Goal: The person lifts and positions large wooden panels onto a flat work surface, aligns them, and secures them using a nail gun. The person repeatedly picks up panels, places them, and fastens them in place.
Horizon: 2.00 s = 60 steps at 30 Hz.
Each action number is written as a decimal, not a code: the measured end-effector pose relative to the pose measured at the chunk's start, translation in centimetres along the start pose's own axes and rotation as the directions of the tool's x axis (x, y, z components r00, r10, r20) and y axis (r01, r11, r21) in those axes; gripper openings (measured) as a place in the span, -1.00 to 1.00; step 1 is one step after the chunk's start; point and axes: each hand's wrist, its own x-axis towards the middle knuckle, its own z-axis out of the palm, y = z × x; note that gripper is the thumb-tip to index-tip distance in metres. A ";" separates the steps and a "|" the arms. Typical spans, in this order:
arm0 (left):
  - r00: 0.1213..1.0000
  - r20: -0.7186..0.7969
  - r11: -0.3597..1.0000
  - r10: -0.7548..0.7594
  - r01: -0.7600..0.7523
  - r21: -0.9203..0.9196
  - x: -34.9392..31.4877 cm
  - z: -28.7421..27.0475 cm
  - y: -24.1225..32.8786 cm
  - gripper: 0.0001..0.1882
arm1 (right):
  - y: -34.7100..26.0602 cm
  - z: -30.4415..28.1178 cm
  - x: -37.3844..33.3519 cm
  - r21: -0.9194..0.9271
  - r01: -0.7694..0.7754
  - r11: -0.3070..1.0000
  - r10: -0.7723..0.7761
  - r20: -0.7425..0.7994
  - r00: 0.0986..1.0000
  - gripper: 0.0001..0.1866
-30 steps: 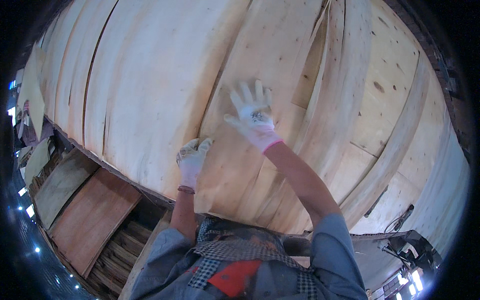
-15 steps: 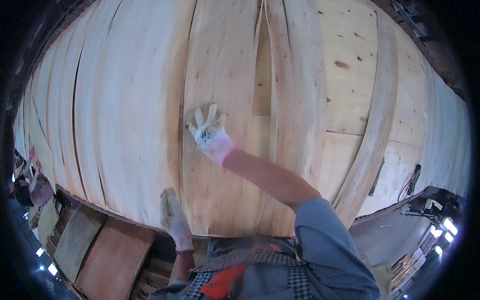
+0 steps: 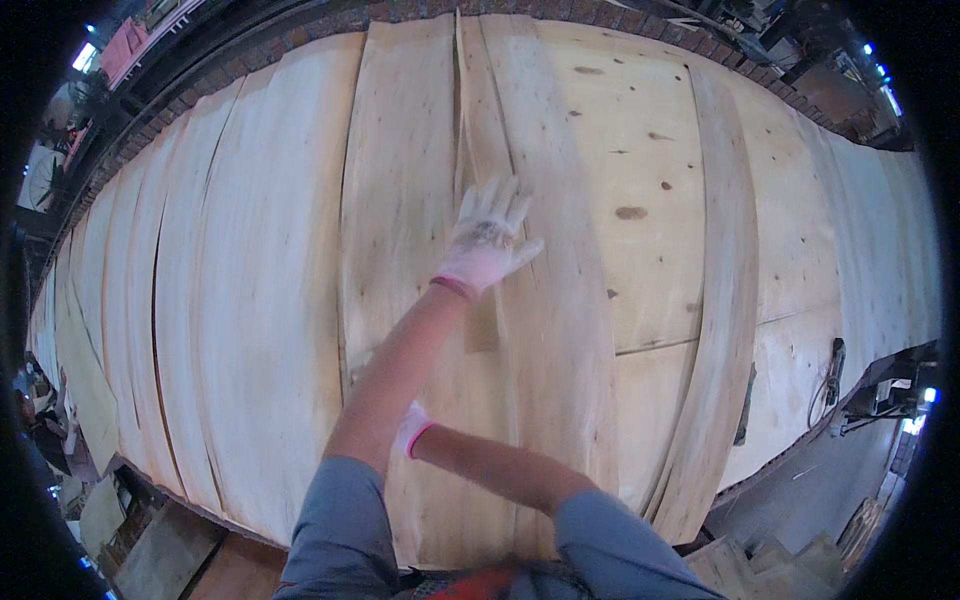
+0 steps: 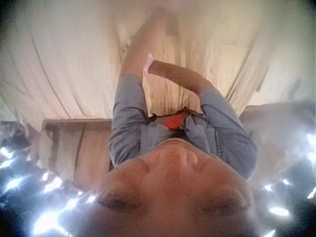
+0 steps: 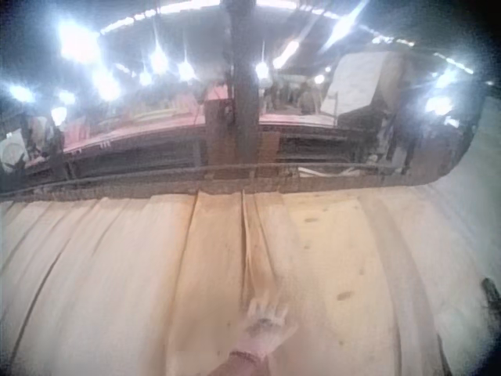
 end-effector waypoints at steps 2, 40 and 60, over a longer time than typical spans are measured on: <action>0.996 0.050 0.997 -0.068 0.065 0.042 0.2 3.2 -1.1 -0.18 | 0.6 -0.4 -0.7 0.042 0.013 0.999 -0.014 0.023 1.000 -0.47; 0.973 0.052 0.960 -0.225 0.212 0.185 0.2 6.6 -4.4 -0.28 | 10.1 -13.2 -22.9 0.762 -0.151 0.629 0.620 -0.375 0.689 -0.63; 0.948 -0.296 0.986 -0.112 0.143 0.085 -0.2 8.8 -4.4 -0.50 | 5.1 -34.0 0.7 -0.457 -0.281 0.844 -0.142 -0.695 0.705 -0.49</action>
